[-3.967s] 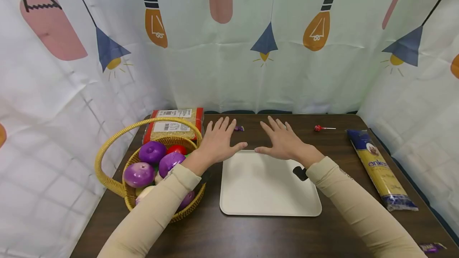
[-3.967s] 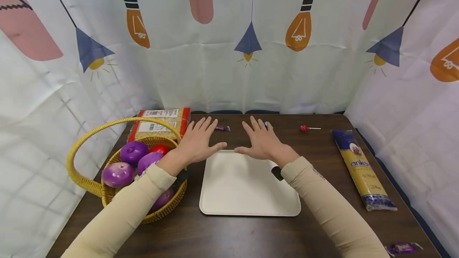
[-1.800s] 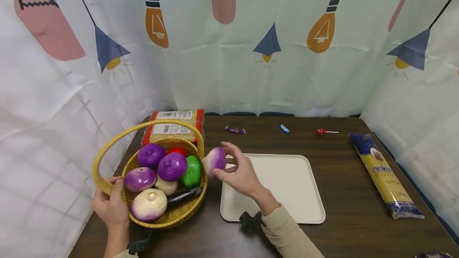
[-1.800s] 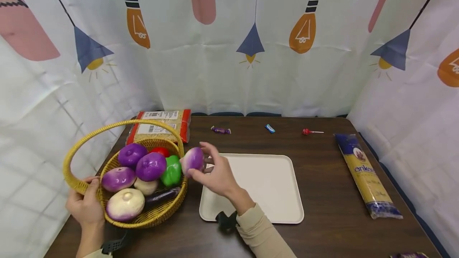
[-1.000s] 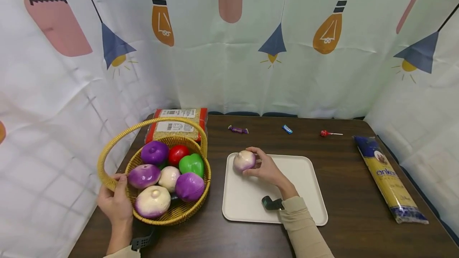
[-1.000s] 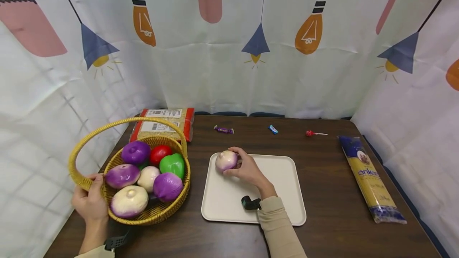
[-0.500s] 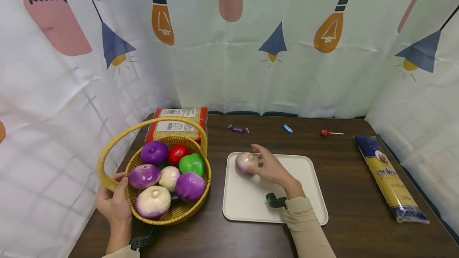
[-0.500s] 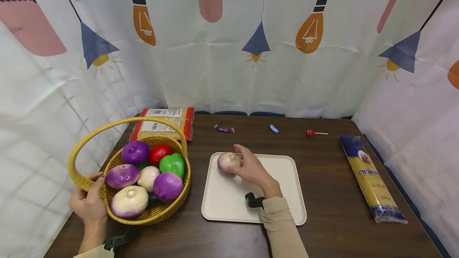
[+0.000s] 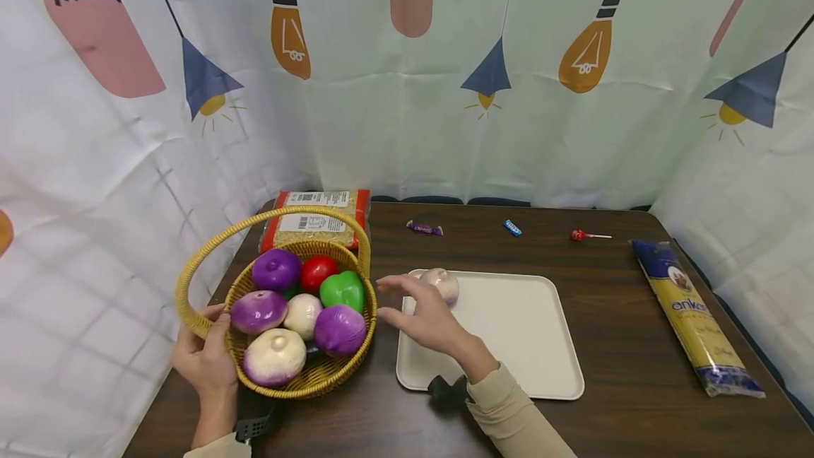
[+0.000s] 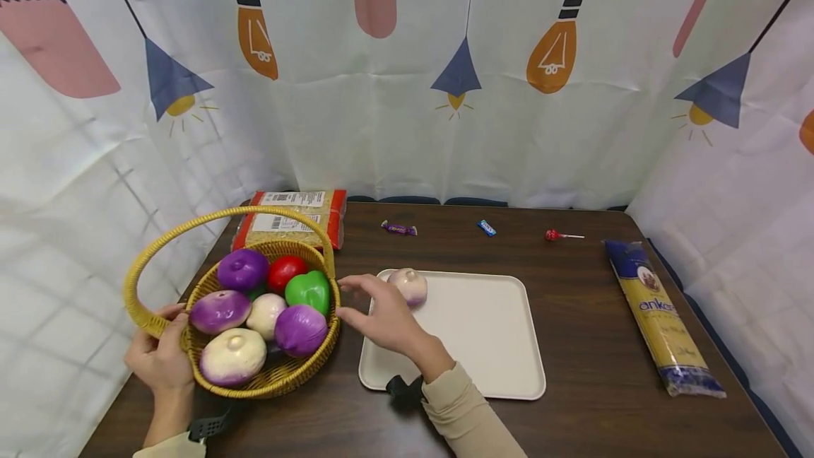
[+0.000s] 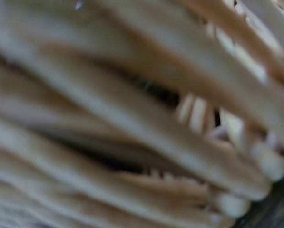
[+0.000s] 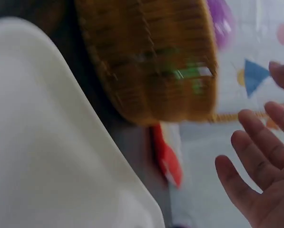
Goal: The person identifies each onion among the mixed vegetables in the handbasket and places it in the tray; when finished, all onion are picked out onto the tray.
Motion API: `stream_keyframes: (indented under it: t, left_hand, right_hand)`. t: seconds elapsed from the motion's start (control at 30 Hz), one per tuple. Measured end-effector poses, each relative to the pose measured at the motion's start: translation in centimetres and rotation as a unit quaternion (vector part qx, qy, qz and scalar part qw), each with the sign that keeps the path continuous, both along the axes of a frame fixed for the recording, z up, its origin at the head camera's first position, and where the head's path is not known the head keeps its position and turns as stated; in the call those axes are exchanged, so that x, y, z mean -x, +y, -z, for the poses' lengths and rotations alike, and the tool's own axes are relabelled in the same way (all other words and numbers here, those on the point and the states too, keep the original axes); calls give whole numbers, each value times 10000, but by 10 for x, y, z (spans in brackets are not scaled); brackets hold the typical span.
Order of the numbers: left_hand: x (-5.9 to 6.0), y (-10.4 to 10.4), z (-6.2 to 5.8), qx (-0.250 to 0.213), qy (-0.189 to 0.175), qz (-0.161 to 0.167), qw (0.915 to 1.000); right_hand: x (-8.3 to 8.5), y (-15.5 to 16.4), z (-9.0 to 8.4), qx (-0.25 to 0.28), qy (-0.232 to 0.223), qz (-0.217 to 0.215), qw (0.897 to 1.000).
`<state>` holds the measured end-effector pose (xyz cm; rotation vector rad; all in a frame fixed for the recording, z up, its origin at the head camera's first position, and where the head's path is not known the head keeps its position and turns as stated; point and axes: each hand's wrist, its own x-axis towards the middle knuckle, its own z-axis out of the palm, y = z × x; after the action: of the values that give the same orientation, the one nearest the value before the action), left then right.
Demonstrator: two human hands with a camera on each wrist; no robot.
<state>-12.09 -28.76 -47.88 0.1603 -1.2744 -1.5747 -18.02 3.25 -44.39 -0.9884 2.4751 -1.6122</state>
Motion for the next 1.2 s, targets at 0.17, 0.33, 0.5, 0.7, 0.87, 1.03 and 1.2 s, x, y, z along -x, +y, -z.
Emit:
stream_keyframes:
  t: [0.17,0.33,0.5,0.7,0.87,1.03,1.2]
  left_hand:
    - [1,-1,2,-103,139,134,9998]
    - [1,-2,3,-54,101,120,9999]
    - [0,0,1,-36,103,110,9999]
    - [-1,2,-1,106,-74,-64,9999]
    - [-2,1,0,185,-214,-186,9994]
    - [-2,0,1,285,-327,-251,9987]
    - [-1,0,1,318,-367,-279,9984]
  right_hand:
    - [-12,-22,8,-312,343,-315,9984]
    - [-18,-33,18,-629,857,-182,9942]
    - [-27,-44,22,-818,722,53,9940]
    - [-34,-55,18,-1057,398,331,9931]
    - [-36,-56,16,-957,295,513,9937]
    - [-33,-45,3,-364,-264,547,9975]
    - [-19,-17,-18,474,-1011,132,9937]
